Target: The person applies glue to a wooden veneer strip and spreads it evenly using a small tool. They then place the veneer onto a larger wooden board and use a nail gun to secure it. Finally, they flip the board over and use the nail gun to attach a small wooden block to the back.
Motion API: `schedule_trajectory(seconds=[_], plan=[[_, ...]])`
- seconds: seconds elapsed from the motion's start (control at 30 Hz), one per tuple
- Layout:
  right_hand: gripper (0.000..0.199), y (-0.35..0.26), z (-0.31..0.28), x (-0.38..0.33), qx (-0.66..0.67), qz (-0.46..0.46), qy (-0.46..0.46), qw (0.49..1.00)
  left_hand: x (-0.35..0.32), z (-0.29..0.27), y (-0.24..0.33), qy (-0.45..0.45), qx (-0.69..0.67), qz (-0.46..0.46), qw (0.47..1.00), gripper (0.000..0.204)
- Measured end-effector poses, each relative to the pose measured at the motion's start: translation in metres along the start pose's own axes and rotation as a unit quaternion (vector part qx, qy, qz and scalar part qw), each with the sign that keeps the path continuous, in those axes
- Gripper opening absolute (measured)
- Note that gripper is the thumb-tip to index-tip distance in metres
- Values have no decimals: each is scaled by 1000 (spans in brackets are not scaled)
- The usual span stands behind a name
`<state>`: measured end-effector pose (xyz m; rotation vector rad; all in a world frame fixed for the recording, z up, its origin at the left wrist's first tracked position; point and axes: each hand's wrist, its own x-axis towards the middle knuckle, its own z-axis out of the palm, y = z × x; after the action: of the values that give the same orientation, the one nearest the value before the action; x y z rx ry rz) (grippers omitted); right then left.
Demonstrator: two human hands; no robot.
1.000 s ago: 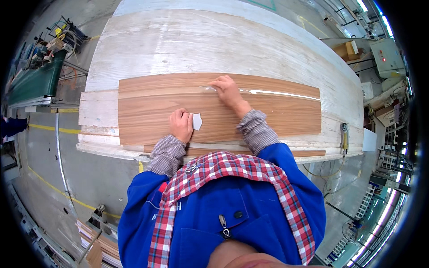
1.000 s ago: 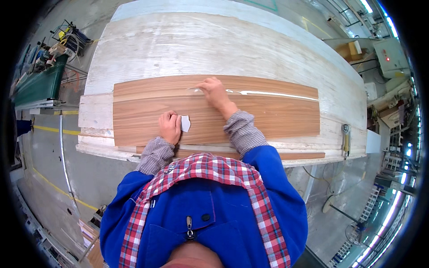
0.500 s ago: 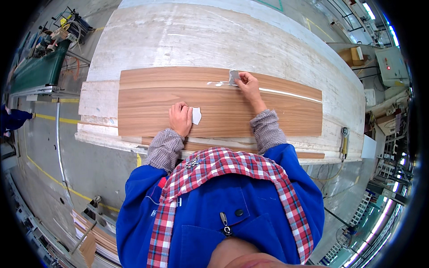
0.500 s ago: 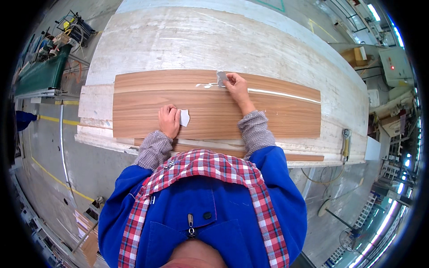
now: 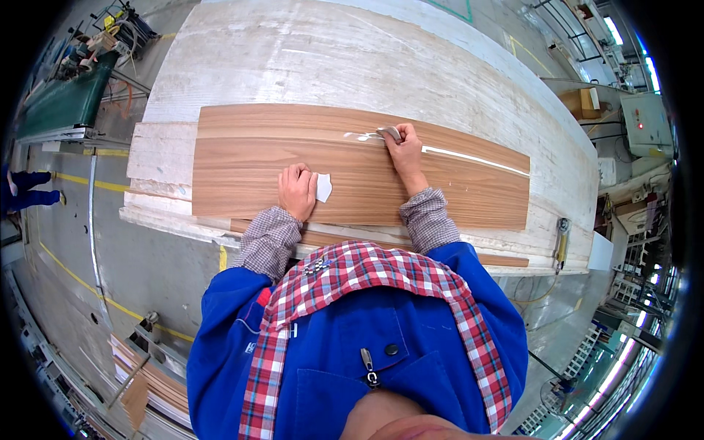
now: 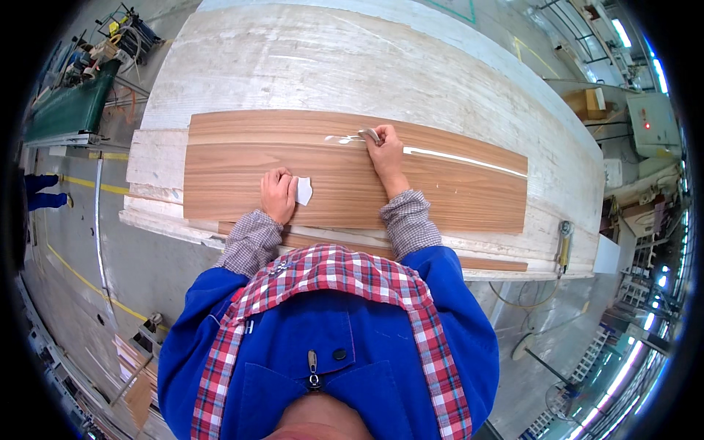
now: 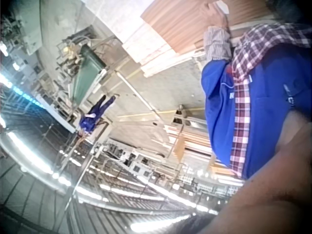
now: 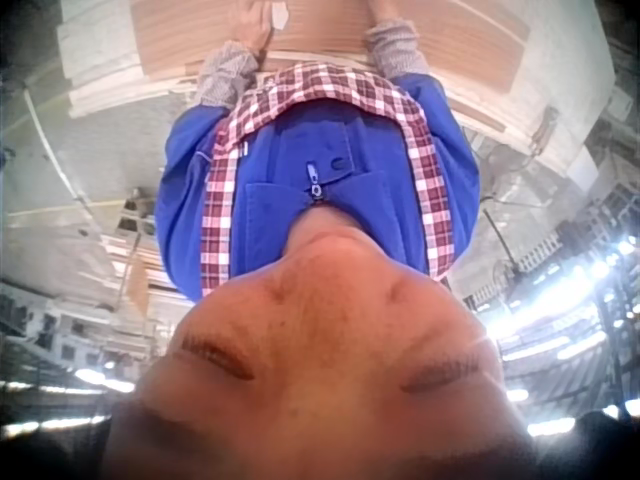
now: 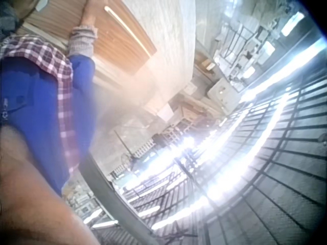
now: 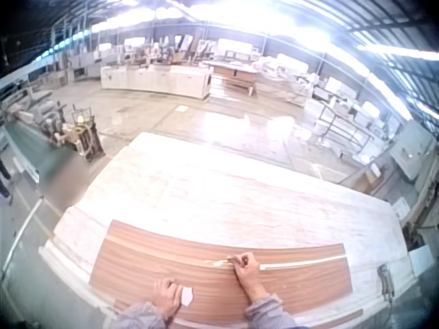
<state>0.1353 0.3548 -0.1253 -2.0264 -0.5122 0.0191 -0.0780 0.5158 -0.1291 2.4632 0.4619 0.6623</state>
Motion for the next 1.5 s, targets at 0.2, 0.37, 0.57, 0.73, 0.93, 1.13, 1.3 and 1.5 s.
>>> schedule_trajectory(seconds=[0.2, 0.37, 0.57, 0.73, 0.93, 1.13, 1.3, 1.5], plan=[[24, -7, 3, -4, -45, -13, 43, 998, 0, 1, -1, 1, -3, 1, 1000, 12], [24, -9, 10, -5, -48, -5, 38, 998, 0, 3, -3, 5, -1, 10, 1000, 12], [24, -11, 15, -3, -49, -4, 5, 999, -1, 4, -4, 7, -2, 8, 1000, 12], [24, -11, 20, -4, -35, -20, -3, 999, -1, 3, -3, 6, 1, 3, 1000, 13], [20, -18, 22, -7, -11, -47, -48, 998, 1, 3, -2, 11, -10, 17, 1000, 11], [15, -18, 32, -9, -10, -152, -34, 988, -2, 4, -6, -7, -6, 10, 1000, 12], [13, 3, -3, -8, 10, -75, -17, 997, -2, 9, -6, -15, 8, 15, 1000, 13], [12, 54, -78, -8, 111, 53, -25, 992, -4, 9, -8, -16, 8, 15, 1000, 13]])
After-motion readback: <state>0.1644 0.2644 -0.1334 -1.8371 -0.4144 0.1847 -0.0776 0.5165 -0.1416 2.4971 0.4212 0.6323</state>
